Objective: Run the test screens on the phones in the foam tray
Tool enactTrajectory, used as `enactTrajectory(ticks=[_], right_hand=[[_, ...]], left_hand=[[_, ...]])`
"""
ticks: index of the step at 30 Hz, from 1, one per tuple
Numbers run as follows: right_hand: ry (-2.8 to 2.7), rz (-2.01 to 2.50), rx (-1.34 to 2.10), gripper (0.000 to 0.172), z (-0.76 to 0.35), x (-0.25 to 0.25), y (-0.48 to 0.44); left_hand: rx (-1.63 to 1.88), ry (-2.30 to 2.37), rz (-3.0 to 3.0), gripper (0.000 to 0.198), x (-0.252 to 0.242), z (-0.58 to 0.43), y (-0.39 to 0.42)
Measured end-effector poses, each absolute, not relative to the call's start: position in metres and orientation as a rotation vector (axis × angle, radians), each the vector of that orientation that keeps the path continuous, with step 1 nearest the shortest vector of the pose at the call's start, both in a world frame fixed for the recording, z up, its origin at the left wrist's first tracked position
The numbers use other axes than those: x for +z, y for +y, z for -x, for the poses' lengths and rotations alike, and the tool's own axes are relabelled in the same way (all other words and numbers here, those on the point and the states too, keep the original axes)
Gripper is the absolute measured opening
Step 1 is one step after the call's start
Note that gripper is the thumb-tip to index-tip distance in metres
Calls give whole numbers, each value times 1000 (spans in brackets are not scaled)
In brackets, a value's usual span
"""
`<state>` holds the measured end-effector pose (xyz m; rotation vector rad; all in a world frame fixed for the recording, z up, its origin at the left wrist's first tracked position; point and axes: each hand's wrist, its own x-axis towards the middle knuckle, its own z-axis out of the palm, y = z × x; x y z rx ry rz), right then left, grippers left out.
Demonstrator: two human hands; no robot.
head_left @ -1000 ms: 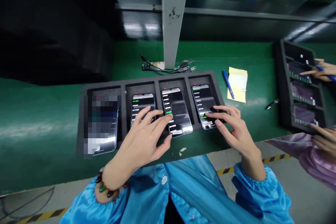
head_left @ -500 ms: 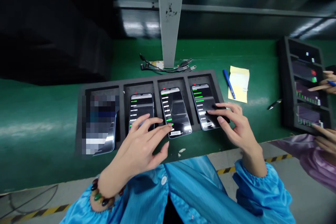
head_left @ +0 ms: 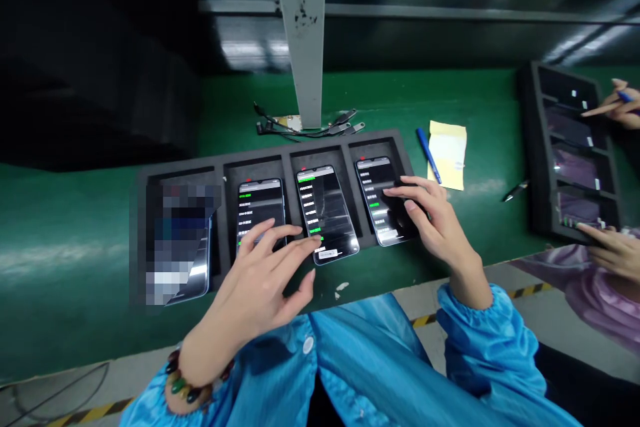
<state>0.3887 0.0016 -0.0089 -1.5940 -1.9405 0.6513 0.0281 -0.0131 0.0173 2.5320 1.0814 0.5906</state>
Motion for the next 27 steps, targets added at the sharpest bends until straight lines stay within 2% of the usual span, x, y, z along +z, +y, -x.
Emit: enactTrajectory(ticks=[27], right_hand=[[-1948,1539,625,38,-388,-16,20]], left_hand=[[577,1074,-2539,34,16,-30,-12]])
